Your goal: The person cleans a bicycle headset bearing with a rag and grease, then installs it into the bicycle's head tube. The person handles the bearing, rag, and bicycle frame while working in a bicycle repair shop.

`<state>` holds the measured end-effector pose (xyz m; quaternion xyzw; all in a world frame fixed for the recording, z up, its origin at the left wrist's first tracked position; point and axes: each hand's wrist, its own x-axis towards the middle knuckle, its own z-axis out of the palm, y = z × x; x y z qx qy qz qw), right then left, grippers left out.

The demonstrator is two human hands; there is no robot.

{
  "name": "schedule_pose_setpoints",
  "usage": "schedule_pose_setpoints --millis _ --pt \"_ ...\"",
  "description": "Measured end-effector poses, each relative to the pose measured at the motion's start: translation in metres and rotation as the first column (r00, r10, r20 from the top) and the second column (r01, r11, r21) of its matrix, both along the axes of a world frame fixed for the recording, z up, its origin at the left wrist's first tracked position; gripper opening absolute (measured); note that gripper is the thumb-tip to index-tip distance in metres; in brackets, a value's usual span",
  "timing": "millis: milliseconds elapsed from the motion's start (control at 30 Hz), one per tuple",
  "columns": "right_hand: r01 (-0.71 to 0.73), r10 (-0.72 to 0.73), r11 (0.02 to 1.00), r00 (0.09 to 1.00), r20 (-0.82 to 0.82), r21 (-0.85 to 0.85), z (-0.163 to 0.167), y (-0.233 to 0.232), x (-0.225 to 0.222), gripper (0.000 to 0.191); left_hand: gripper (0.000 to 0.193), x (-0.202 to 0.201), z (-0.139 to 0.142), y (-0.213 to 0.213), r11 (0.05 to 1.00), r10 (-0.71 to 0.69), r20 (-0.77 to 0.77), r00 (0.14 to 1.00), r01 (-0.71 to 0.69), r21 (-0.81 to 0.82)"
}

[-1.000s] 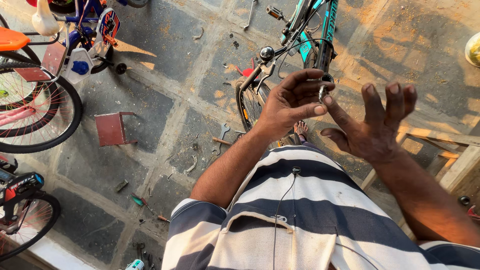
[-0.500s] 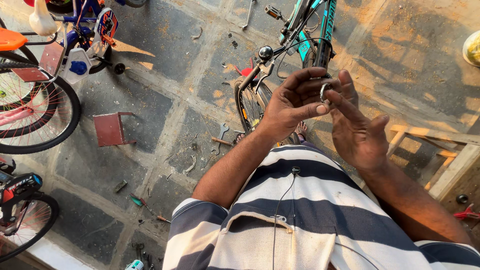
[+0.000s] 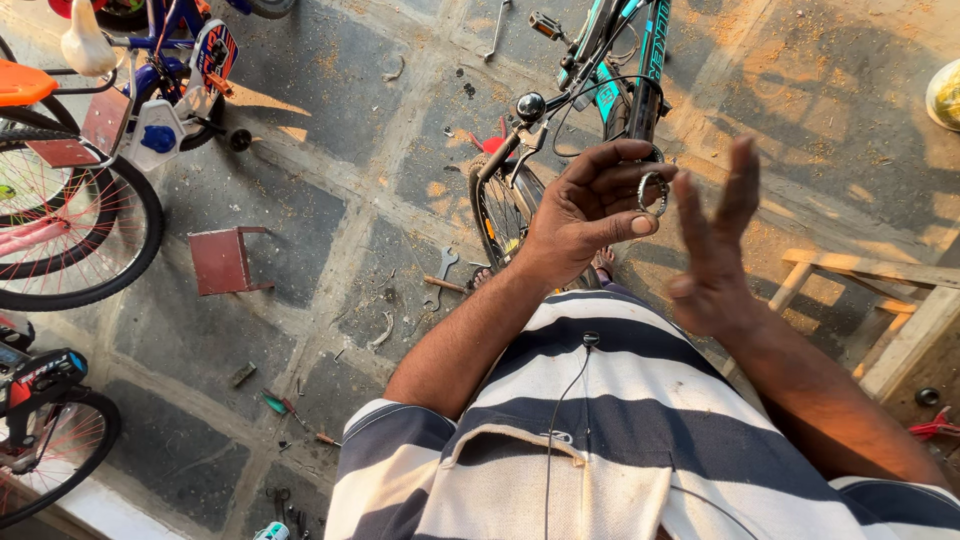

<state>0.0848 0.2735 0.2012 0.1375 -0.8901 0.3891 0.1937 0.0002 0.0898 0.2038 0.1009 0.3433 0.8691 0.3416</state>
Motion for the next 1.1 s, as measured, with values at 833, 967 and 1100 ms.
schedule_pose_setpoints --millis 833,967,1100 --pt "-0.005 0.005 1.000 0.999 -0.037 0.009 0.019 0.027 -0.004 0.068 0.070 -0.011 0.005 -0.005 0.981 0.055 -0.233 0.971 -0.096 -0.168" --pt "-0.094 0.216 0.809 0.966 0.145 -0.580 0.020 0.002 0.003 0.068 0.069 -0.009 0.013 -0.004 0.975 0.043 -0.371 0.928 -0.120 -0.187" --pt "-0.128 0.414 0.536 0.901 0.129 -0.834 0.020 -0.003 0.006 0.077 0.070 -0.010 0.019 -0.003 0.936 0.038 -0.510 0.859 -0.209 -0.282"
